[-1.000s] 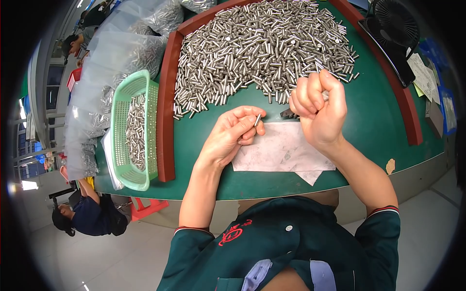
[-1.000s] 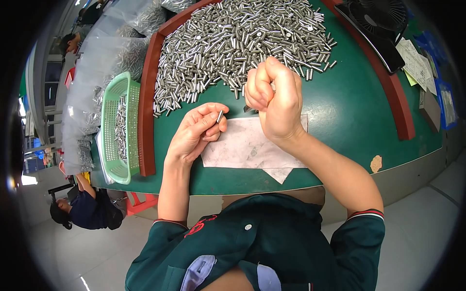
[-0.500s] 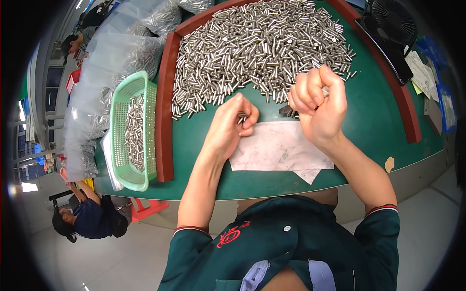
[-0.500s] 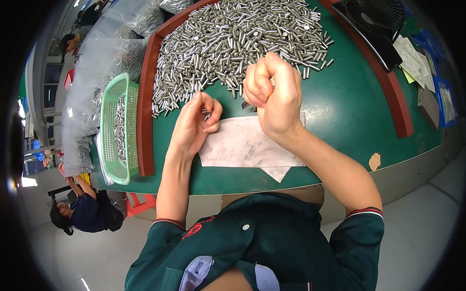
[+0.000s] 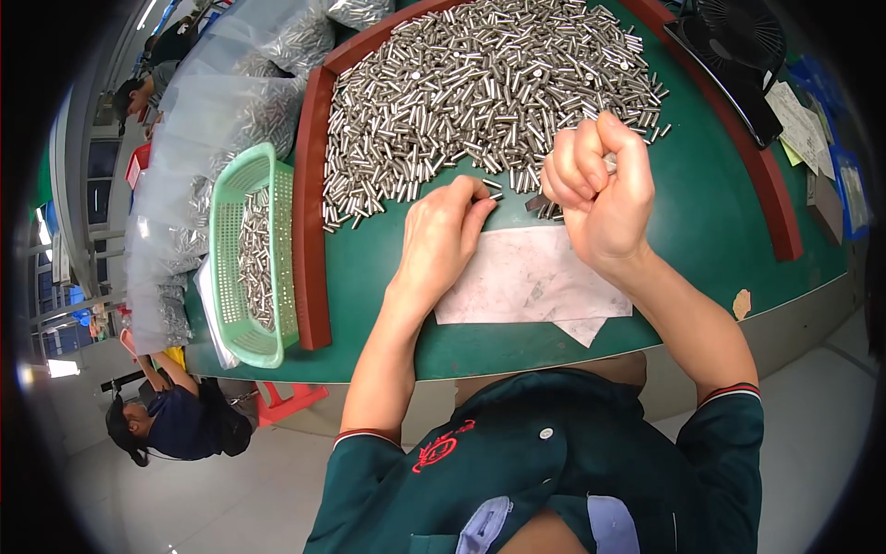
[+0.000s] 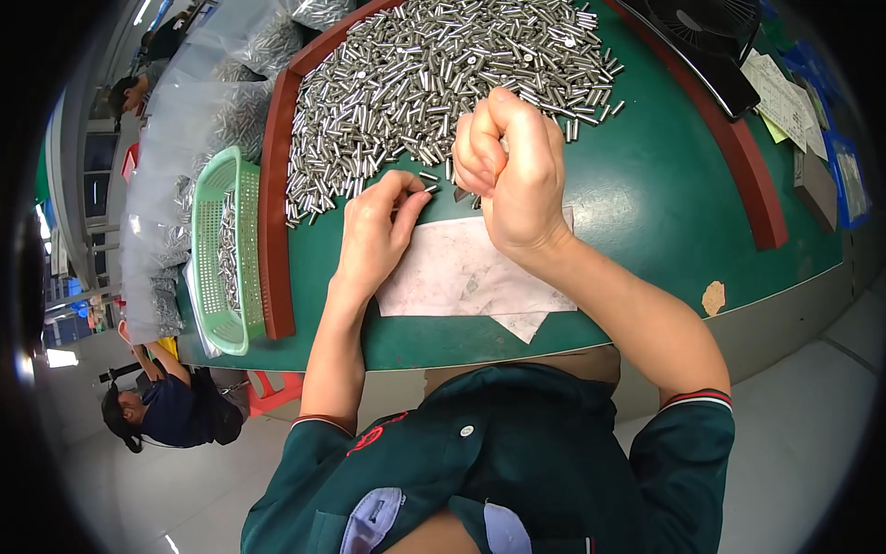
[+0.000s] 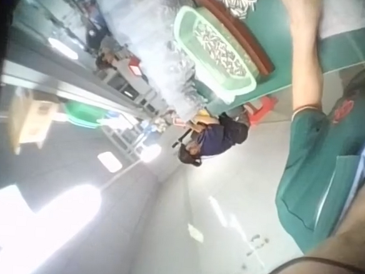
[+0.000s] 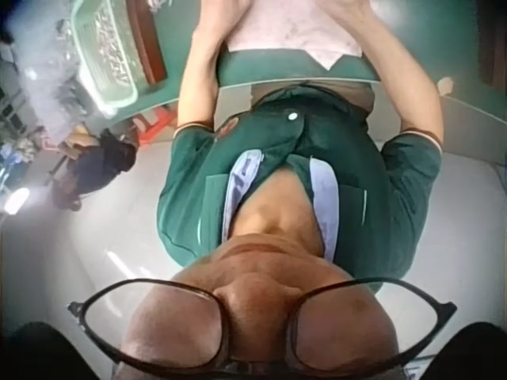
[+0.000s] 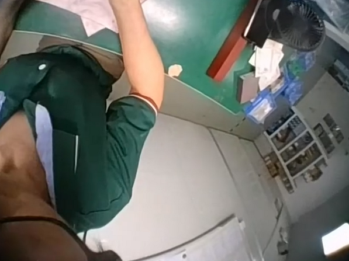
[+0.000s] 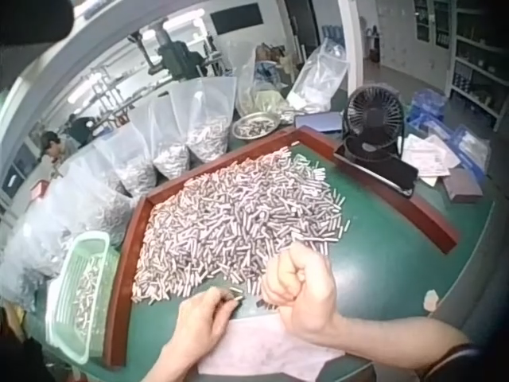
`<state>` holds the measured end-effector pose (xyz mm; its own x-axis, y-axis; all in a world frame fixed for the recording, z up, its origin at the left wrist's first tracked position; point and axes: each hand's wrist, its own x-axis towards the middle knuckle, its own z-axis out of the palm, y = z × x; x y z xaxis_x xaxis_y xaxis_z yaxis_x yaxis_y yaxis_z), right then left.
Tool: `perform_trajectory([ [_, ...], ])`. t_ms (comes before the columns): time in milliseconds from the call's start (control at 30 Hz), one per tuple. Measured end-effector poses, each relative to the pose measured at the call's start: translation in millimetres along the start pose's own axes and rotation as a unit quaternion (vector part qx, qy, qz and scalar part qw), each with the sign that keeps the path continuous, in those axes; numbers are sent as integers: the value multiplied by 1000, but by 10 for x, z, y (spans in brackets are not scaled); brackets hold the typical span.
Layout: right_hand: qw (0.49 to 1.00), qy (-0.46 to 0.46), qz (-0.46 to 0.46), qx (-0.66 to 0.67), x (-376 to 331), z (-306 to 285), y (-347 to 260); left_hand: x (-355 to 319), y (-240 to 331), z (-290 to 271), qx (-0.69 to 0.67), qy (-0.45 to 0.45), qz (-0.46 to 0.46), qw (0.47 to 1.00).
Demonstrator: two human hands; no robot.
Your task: Inspecting and sorting small metal pins at a manufacturing workstation using tweezers.
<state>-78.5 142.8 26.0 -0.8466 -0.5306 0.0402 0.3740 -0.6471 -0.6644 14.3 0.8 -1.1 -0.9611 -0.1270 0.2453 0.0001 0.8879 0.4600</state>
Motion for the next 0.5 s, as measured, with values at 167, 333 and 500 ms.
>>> perform_trajectory([
  [167,1000,3,0,5,0,-17,1,-90,-148,-101,-725,-94,-249,635],
  [333,1000,2,1,-2,0,1,18,-108,-205,-97,-751,-108,-263,596],
  [500,1000,7,7,7,8,-8,26,-95,-199,-95,-739,-111,-271,606],
])
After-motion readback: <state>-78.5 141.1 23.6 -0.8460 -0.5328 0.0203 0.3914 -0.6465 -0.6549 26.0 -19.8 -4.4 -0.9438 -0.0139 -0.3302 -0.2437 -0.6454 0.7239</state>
